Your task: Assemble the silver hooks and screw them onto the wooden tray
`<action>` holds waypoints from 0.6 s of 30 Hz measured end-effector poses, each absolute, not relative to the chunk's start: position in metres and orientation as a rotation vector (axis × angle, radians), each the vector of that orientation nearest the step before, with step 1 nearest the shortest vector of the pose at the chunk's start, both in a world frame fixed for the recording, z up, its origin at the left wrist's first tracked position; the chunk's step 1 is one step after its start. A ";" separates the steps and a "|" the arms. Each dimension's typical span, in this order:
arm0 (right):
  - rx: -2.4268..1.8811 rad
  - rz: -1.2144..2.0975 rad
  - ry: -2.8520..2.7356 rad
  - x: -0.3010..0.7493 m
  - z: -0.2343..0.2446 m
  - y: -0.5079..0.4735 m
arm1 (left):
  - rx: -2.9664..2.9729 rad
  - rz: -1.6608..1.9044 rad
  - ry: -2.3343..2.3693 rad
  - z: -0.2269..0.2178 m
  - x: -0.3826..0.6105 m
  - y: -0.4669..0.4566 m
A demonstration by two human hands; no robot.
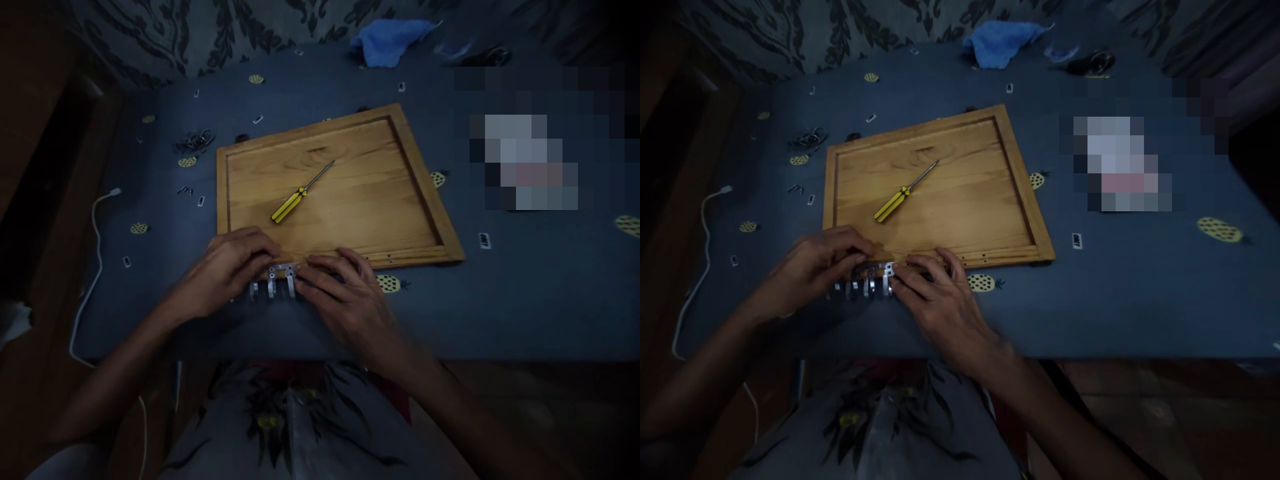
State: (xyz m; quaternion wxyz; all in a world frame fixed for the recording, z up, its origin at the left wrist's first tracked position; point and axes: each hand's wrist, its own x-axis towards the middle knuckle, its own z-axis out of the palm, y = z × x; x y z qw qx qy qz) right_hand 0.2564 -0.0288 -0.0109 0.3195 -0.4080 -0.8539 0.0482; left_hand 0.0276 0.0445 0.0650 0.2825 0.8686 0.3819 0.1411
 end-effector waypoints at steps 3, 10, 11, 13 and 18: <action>-1.073 0.142 -2.254 0.257 -0.011 -0.029 | 2.266 0.359 0.968 0.065 0.035 0.041; -1.049 0.136 -2.268 0.259 -0.010 -0.029 | 2.226 0.375 0.974 0.055 0.041 0.041; -1.046 0.135 -2.270 0.259 -0.010 -0.029 | 2.218 0.377 0.974 0.054 0.041 0.041; -1.043 0.145 -2.280 0.258 -0.009 -0.029 | 2.213 0.377 0.972 0.054 0.043 0.041; -1.035 0.167 -2.282 0.259 -0.011 -0.030 | 2.195 0.368 0.971 0.052 0.045 0.041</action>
